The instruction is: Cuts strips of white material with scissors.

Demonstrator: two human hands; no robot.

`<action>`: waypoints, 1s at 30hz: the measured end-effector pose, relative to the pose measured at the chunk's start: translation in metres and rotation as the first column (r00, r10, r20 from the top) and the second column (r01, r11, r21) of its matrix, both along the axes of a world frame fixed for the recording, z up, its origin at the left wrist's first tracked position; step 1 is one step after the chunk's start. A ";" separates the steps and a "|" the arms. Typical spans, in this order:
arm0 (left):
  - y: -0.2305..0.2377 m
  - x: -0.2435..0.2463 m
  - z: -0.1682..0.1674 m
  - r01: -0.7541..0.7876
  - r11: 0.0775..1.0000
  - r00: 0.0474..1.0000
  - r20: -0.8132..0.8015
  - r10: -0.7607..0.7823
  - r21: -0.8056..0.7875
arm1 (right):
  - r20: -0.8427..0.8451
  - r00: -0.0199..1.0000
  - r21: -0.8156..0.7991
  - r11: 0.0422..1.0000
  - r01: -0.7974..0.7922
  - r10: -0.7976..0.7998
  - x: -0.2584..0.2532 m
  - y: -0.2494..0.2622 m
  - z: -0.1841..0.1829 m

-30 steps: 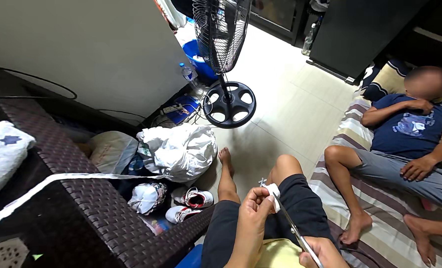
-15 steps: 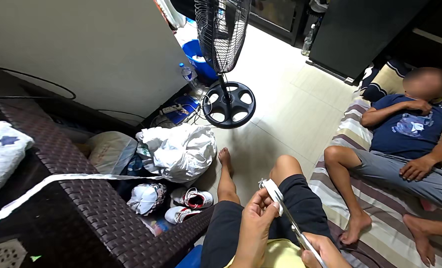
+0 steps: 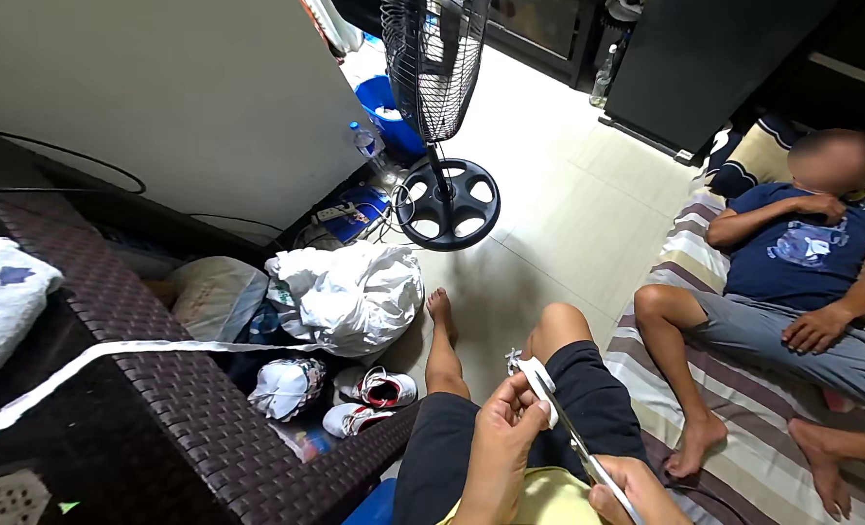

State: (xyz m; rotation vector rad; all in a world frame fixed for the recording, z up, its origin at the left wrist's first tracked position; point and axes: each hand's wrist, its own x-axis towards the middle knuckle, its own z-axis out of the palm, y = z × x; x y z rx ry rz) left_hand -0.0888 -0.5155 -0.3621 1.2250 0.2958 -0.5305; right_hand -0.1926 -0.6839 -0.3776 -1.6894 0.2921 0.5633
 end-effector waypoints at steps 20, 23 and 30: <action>0.008 0.009 -0.001 -0.058 0.998 0.998 0.034 0.058 0.006 | -0.033 0.999 -0.062 0.998 -0.022 0.020 -0.002 0.000 0.010; 0.010 0.011 -0.002 -0.037 0.999 0.998 0.045 0.035 0.030 | -0.015 1.000 -0.058 0.998 -0.016 0.015 -0.003 0.000 0.009; 0.019 0.017 0.001 0.095 0.994 0.994 0.041 -0.098 0.060 | -0.029 0.994 0.009 0.995 -0.102 0.103 0.000 -0.007 0.007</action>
